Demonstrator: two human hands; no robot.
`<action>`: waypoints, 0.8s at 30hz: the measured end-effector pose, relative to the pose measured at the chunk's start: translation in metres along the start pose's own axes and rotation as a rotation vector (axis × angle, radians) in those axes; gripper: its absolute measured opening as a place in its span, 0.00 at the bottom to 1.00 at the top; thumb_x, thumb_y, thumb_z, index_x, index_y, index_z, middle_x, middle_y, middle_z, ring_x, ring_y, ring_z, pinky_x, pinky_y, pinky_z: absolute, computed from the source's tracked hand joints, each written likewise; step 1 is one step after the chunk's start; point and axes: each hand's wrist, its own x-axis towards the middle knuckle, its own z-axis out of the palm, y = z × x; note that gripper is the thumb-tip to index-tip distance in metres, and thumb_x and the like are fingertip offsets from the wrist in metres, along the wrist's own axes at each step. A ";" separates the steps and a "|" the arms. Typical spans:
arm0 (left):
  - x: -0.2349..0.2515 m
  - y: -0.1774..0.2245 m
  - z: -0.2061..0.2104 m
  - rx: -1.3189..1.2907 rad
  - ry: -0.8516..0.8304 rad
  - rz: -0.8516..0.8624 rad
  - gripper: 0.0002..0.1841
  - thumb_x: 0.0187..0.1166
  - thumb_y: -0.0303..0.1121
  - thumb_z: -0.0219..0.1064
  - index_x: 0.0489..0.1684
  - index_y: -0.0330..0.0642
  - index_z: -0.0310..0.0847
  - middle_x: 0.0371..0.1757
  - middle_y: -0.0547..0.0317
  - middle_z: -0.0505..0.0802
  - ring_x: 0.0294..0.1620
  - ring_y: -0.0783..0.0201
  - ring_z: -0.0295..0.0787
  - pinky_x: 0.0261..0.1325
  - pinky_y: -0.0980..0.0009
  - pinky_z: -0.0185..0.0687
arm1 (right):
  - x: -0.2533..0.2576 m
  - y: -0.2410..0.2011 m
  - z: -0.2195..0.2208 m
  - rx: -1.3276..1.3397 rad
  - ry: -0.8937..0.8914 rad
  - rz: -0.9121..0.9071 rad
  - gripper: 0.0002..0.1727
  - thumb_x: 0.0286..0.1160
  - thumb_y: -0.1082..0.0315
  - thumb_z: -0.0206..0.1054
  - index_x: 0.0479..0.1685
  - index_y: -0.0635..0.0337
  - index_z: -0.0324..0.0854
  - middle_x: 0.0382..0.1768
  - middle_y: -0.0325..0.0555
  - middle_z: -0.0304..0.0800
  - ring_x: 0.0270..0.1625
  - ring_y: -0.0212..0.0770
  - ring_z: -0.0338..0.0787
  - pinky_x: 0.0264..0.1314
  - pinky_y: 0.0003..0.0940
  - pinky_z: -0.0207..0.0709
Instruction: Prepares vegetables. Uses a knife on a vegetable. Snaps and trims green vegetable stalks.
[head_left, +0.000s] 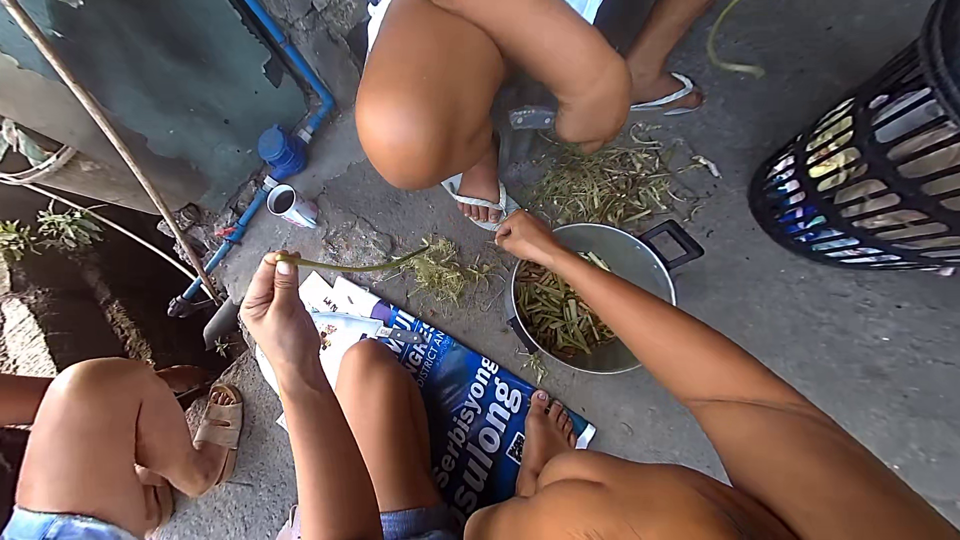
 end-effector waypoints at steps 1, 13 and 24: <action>-0.001 -0.001 0.001 0.001 -0.002 -0.001 0.10 0.86 0.24 0.61 0.46 0.45 0.90 0.46 0.69 0.95 0.52 0.72 0.90 0.67 0.70 0.84 | 0.000 -0.001 -0.002 0.000 0.001 0.009 0.11 0.77 0.67 0.69 0.43 0.64 0.94 0.51 0.66 0.91 0.60 0.66 0.87 0.61 0.68 0.76; -0.024 -0.022 0.062 0.154 -0.380 0.002 0.07 0.83 0.26 0.67 0.47 0.38 0.92 0.49 0.65 0.94 0.52 0.75 0.89 0.61 0.73 0.85 | -0.077 -0.109 -0.034 0.633 0.065 -0.693 0.14 0.76 0.67 0.73 0.56 0.64 0.91 0.45 0.46 0.90 0.40 0.29 0.87 0.44 0.23 0.82; -0.035 -0.019 0.083 0.231 -0.346 0.028 0.04 0.78 0.26 0.72 0.43 0.36 0.92 0.45 0.63 0.96 0.48 0.77 0.91 0.58 0.76 0.86 | -0.092 -0.122 -0.030 0.782 0.173 -0.594 0.04 0.75 0.73 0.73 0.41 0.62 0.92 0.34 0.38 0.94 0.35 0.21 0.89 0.42 0.18 0.83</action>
